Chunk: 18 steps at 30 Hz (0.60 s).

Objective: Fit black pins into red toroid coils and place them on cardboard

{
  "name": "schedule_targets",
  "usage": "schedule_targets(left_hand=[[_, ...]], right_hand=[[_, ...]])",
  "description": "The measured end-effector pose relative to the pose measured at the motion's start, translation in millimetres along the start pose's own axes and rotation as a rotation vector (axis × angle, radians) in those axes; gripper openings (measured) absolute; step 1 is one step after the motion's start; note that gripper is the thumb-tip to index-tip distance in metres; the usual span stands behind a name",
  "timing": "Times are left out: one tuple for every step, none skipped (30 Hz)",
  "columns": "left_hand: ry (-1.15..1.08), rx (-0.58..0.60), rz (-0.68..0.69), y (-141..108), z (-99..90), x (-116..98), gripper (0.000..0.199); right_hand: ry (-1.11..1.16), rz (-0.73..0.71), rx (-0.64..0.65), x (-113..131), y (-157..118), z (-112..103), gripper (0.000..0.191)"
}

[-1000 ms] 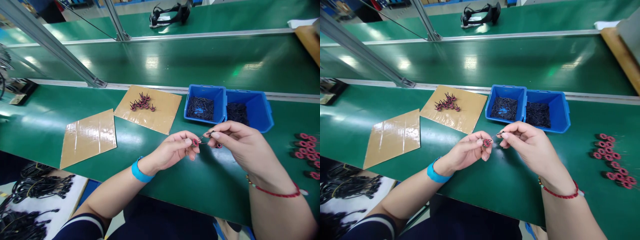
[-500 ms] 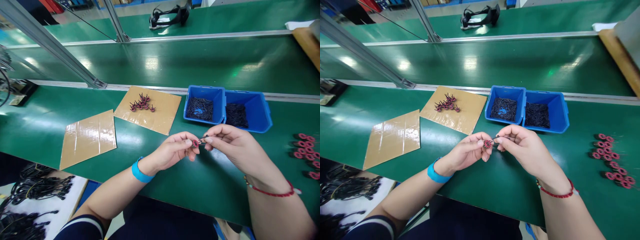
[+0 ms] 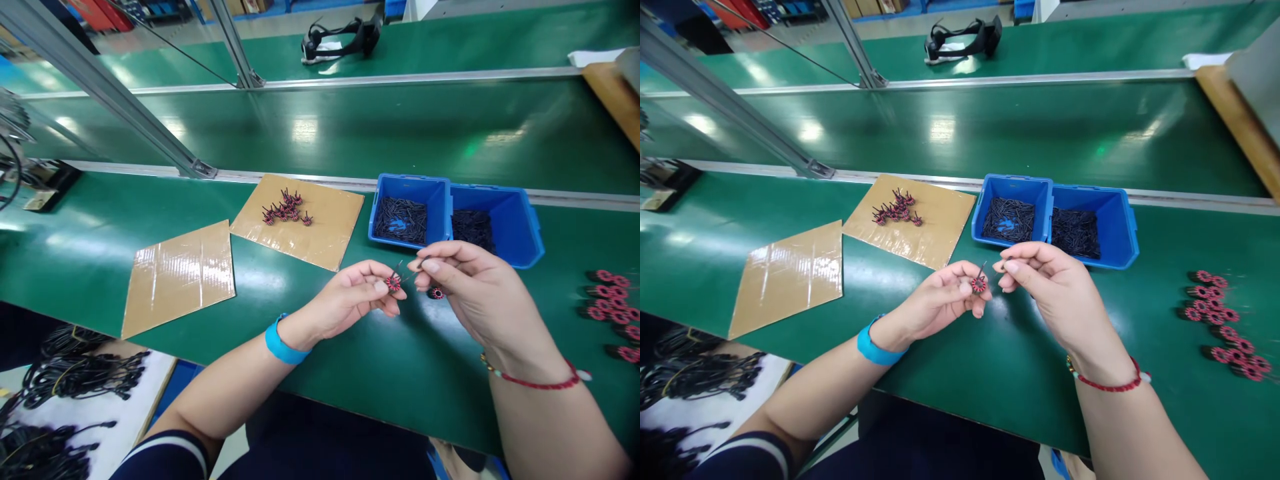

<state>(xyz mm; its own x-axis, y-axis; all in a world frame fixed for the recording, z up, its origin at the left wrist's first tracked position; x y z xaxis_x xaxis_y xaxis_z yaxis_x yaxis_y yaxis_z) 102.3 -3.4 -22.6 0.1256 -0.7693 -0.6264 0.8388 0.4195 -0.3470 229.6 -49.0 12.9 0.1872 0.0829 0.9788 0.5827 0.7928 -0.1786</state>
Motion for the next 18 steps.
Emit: schedule_targets(left_hand=[[0.006,-0.005,0.000,0,-0.2,0,0.031],[0.011,-0.009,0.000,0,-0.5,0,0.031],[0.015,-0.012,0.000,0,-0.8,0,0.031],[0.017,-0.014,0.001,0,-1.1,0,0.031],[0.017,-0.017,0.003,0,-1.5,0,0.031],[0.018,-0.020,0.004,1,-1.8,0,0.030],[0.019,-0.022,0.004,1,-2.1,0,0.030],[0.020,-0.022,0.005,1,-2.2,0,0.030],[0.020,-0.020,0.004,1,-2.1,0,0.029],[0.019,-0.017,0.004,1,-1.8,-1,0.029],[0.017,-0.015,0.002,1,-1.6,0,0.029],[0.014,-0.014,0.000,1,-1.4,0,0.029],[0.012,-0.014,-0.002,1,-1.3,0,0.029],[0.012,-0.013,-0.005,1,-1.2,0,0.029],[0.014,-0.012,-0.005,1,-1.1,0,0.029],[0.016,-0.011,-0.005,1,-1.0,0,0.030],[0.018,-0.010,-0.002,0,-1.0,0,0.030],[0.021,-0.009,0.001,0,-1.1,0,0.030]], right_hand=[[0.008,-0.003,-0.007,1,-1,-1,0.012],[0.011,-0.005,-0.010,2,-1,-2,0.011],[0.008,-0.006,-0.011,2,-1,-2,0.011],[0.002,-0.008,-0.011,3,-2,-2,0.011],[-0.006,-0.012,-0.013,3,-2,-3,0.011],[-0.016,-0.018,-0.014,4,-2,-3,0.011],[-0.025,-0.025,-0.016,5,-2,-3,0.011],[-0.034,-0.033,-0.017,6,-2,-3,0.010],[-0.039,-0.041,-0.017,7,-2,-3,0.010],[-0.042,-0.048,-0.016,8,-3,-3,0.009],[-0.046,-0.054,-0.016,9,-3,-2,0.008],[-0.053,-0.059,-0.015,10,-4,-2,0.008],[-0.063,-0.063,-0.015,11,-4,-1,0.007],[-0.077,-0.067,-0.015,12,-5,-1,0.008],[-0.096,-0.071,-0.016,13,-5,0,0.008],[-0.117,-0.074,-0.014,14,-6,1,0.009],[-0.139,-0.075,-0.010,14,-6,1,0.011],[-0.158,-0.071,0.001,14,-7,3,0.012]])
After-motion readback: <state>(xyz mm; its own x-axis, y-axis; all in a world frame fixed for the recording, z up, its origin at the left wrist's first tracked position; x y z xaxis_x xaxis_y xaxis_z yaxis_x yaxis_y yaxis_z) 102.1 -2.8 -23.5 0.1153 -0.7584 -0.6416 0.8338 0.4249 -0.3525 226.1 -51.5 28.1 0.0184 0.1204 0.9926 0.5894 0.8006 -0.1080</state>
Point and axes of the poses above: each hand's wrist, its own y-axis towards the middle knuckle, its own z-axis out of the palm, x = y × z, the point moved 10 cm from there along y, towards the middle knuckle, and after that the axes turned 8 degrees about -x, right-handed, at the moved point
